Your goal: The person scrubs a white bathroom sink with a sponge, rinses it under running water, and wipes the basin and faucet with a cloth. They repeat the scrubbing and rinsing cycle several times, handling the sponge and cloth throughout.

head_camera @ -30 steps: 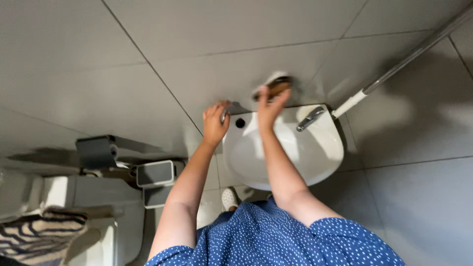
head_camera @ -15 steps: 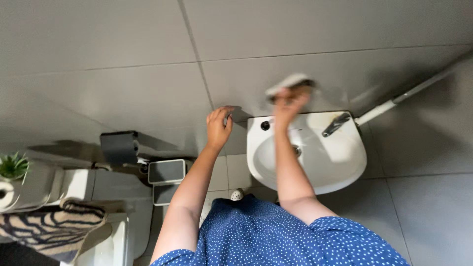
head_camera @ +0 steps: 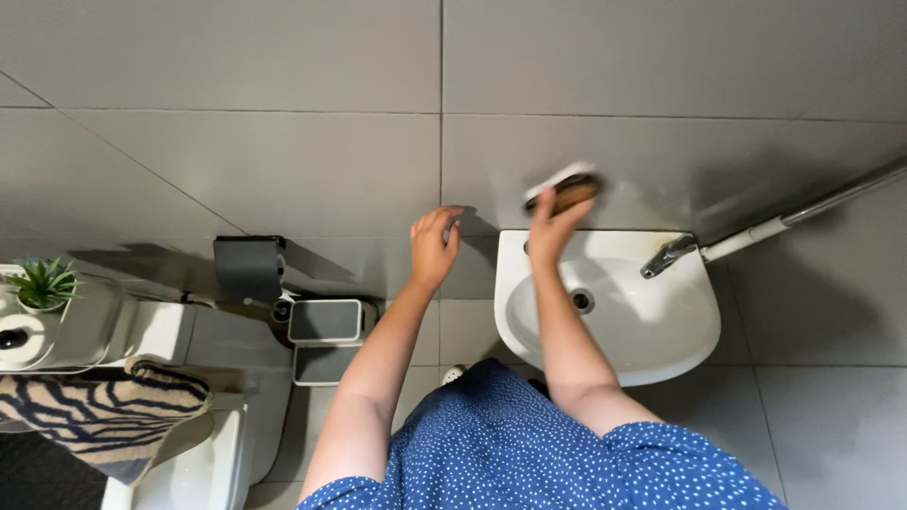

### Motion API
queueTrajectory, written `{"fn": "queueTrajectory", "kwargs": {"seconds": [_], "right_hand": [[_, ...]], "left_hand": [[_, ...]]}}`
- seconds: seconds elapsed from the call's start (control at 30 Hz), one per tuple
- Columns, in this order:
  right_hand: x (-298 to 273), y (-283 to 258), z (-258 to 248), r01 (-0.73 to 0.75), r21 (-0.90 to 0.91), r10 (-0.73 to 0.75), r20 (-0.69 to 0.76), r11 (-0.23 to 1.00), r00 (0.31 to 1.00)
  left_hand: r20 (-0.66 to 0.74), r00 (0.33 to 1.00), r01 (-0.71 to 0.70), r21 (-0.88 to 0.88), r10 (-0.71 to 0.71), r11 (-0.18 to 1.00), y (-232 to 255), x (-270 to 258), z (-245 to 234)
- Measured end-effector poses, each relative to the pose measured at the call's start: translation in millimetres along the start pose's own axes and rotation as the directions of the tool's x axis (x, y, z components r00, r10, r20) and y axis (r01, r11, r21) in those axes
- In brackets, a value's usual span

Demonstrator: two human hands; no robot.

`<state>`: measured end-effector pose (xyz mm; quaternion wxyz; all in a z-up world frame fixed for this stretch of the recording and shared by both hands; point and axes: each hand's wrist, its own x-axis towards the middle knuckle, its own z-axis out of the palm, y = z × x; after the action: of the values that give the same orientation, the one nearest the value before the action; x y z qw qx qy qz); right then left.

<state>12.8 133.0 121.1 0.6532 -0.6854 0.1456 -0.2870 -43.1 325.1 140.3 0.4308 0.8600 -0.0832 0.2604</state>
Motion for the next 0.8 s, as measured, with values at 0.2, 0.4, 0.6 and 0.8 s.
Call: {"fn": "queueTrajectory", "kwargs": {"seconds": [0.2,0.4,0.6,0.8], "right_hand": [[15,12,12,0.382,-0.470,-0.323,0.204,0.796,0.924],[113,21,-88,-0.118,-0.053,0.106,-0.190,0.992,0.976],[122,55,-82,0.338,-0.639,-0.312,0.159,0.691,0.937],[197,20,-180,-0.058,0.210,0.126,-0.323,0.976,0.938]], "left_hand": [[0.069,0.997,-0.041,0.004,0.040,0.999,3,3,20],[0.043,0.989,-0.143,0.007,0.143,0.990,23,6,45],[0.145,0.941,-0.290,-0.116,0.305,0.950,77,18,102],[0.147,0.926,-0.319,-0.197,0.349,0.927,131,17,157]]}}
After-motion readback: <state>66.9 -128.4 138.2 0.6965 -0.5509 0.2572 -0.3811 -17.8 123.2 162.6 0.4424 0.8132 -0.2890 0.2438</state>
